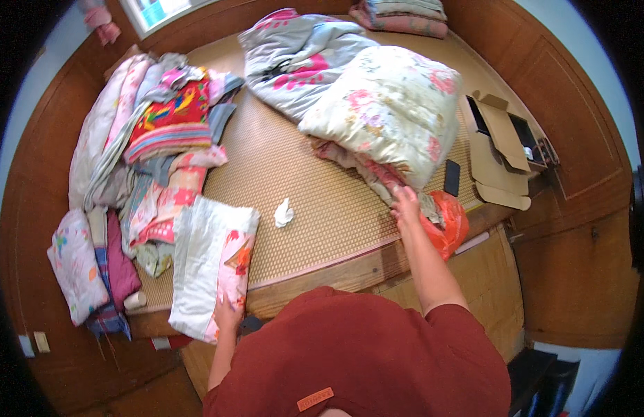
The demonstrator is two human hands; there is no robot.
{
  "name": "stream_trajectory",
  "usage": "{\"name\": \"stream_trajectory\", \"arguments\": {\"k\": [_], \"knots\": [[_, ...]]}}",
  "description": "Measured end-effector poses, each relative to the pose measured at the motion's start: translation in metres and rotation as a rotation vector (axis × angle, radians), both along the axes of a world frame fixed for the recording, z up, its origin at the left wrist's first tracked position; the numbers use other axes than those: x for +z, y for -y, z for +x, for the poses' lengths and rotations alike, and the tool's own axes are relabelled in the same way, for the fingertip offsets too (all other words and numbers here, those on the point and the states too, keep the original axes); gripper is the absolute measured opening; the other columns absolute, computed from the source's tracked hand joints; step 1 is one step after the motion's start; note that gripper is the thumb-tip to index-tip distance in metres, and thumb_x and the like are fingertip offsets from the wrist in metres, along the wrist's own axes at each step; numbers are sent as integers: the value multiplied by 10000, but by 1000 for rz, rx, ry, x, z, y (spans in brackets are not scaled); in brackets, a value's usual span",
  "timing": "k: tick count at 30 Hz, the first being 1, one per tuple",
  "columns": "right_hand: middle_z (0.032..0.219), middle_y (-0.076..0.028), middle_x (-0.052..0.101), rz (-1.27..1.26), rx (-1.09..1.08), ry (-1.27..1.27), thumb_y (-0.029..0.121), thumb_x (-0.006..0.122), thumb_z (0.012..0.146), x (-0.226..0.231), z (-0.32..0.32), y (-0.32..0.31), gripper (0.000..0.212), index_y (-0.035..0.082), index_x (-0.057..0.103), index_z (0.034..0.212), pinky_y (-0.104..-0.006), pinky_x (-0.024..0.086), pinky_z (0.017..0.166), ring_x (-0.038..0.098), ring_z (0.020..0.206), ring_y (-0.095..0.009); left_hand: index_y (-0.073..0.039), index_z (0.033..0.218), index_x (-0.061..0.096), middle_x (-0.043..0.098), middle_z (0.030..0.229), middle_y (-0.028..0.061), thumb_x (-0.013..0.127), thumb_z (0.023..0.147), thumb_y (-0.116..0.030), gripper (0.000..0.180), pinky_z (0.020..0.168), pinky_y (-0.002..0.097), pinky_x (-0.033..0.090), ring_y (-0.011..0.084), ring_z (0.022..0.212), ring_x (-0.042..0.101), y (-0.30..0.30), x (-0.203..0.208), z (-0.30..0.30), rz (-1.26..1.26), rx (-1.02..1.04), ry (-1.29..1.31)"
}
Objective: The person folds a floral patterned sheet and a floral patterned duvet on a wooden table. They smooth the items, fold them into smaller rectangles, and stack them with other folded bedding. The person handles the items by hand, ensuring neat edges and alignment.
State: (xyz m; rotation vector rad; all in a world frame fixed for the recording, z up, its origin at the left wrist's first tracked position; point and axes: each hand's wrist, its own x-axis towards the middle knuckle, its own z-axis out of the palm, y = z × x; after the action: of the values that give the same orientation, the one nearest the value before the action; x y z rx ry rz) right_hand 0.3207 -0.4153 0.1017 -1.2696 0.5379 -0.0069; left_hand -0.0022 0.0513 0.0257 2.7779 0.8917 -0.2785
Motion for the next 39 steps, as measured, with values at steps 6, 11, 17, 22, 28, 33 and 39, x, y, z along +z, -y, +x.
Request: {"name": "stream_trajectory", "arguments": {"k": [6, 11, 17, 22, 28, 33, 39], "knots": [[1030, -146, 595, -84, -403, -68, 258, 695, 732, -42, 72, 98, 597, 44, 424, 1219, -395, 466, 758, 578, 909, -279, 42, 1110, 527, 564, 1021, 237, 644, 669, -303, 572, 844, 381, 429, 353, 977, 536, -25, -2, -6, -218, 110, 70], [1048, -117, 593, 271, -193, -80, 293, 721, 702, -93, 100, 98, 574, 42, 497, 1166, -414, 461, 772, 574, 922, -272, 75, 1064, 548, 597, 932, 222, 645, 674, -265, 527, 779, 385, 449, 348, 868, 574, -16, -12, -9, -310, 239, 206], [1023, -113, 594, 83, -213, 99, 178, 725, 680, -42, 105, 83, 542, -15, 504, 1136, -337, 445, 785, 572, 907, -232, 25, 1086, 544, 543, 1046, 189, 617, 721, -177, 424, 866, 363, 405, 314, 978, 516, 6, 11, 9, -151, 149, 310], [996, -100, 588, 277, -199, 380, 134, 687, 704, 68, 101, 42, 439, -4, 515, 1083, -307, 454, 764, 573, 873, -190, 38, 1106, 515, 541, 1021, 196, 631, 730, -180, 449, 854, 371, 404, 333, 966, 512, 12, 41, 94, -127, -33, 442], [1004, -100, 575, 388, 166, 489, 96, 658, 714, 196, 65, -31, 434, -31, 486, 1092, -302, 468, 802, 579, 854, -168, 19, 1295, 308, 368, 1296, 217, 739, 626, -181, 821, 997, 387, 298, 354, 1196, 362, 64, 132, 254, -130, -505, 659], [937, -52, 596, 68, 533, 627, 146, 677, 684, 234, 43, -43, 384, 3, 556, 1019, -280, 455, 781, 553, 851, -116, 14, 1351, 168, 255, 1365, 244, 802, 539, -242, 1062, 1019, 427, 256, 378, 1247, 285, 169, 257, 343, -211, -933, 854], [786, -68, 618, -181, 1031, 693, 235, 649, 674, 263, 62, -43, 322, -22, 592, 858, -273, 460, 672, 555, 730, -110, 6, 1360, 165, 381, 1279, 195, 801, 575, -211, 1033, 934, 364, 374, 274, 1134, 443, 228, 264, 339, -525, -945, 1021]]}}
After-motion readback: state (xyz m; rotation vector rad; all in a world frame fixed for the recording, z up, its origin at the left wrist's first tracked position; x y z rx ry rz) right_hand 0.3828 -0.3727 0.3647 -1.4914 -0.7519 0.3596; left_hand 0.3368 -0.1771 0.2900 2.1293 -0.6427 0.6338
